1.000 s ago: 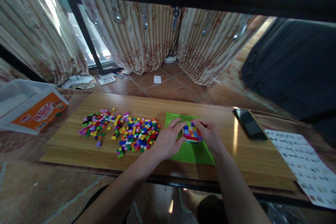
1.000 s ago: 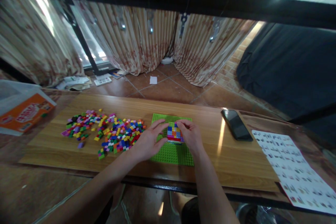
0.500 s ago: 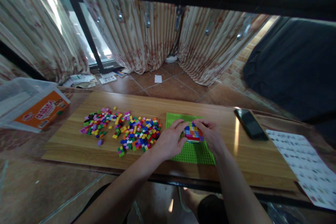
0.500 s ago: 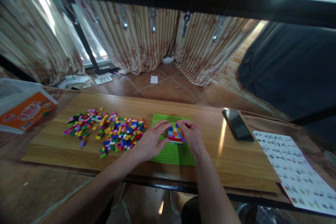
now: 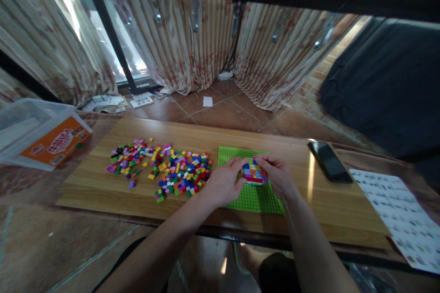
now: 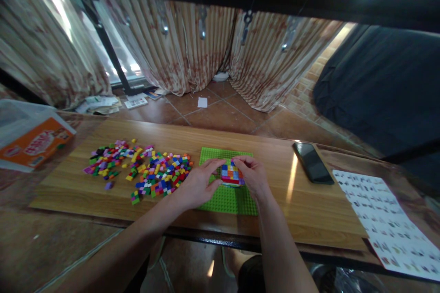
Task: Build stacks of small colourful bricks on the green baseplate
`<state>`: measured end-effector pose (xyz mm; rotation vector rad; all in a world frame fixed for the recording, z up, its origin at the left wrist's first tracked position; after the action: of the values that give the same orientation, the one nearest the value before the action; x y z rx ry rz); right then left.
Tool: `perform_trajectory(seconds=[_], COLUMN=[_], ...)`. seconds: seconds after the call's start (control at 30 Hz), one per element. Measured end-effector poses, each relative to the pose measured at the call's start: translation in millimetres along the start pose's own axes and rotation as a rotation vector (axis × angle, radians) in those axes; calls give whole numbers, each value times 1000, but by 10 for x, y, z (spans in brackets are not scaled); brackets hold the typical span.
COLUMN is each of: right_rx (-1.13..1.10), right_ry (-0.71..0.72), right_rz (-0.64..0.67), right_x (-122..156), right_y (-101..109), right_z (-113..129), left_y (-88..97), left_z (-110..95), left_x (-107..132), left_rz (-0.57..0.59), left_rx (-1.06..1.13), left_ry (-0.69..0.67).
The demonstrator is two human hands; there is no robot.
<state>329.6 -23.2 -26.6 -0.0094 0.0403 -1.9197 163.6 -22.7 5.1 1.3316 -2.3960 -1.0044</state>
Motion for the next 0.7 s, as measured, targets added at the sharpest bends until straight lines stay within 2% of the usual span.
perform_trajectory(seconds=[0.37,0.6,0.7], right_rx=[42,38,-7], right_ry=[-32,-33,-7], right_rz=[-1,43,-102], right_x=[-64,0,-8], right_y=[-22,-8,127], right_z=[12,-34,-29], left_y=[-16,-11,13], left_z=[21,29,18], left_x=[1,17,14], left_rz=[2,-2,5], left_rx=[-16,1,-14], left_ry=[39,6,4])
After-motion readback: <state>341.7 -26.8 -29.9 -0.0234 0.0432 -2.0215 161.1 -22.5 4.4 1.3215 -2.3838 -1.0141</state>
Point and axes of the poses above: each hand's wrist, its own x-axis away from the middle knuckle, its own y-axis out of the back of the hand, z = x × y, the point moved 6 cm from there along -x, towards the middle knuckle, and after that the axes turned 9 degrees about y, right-handed, at the moved point
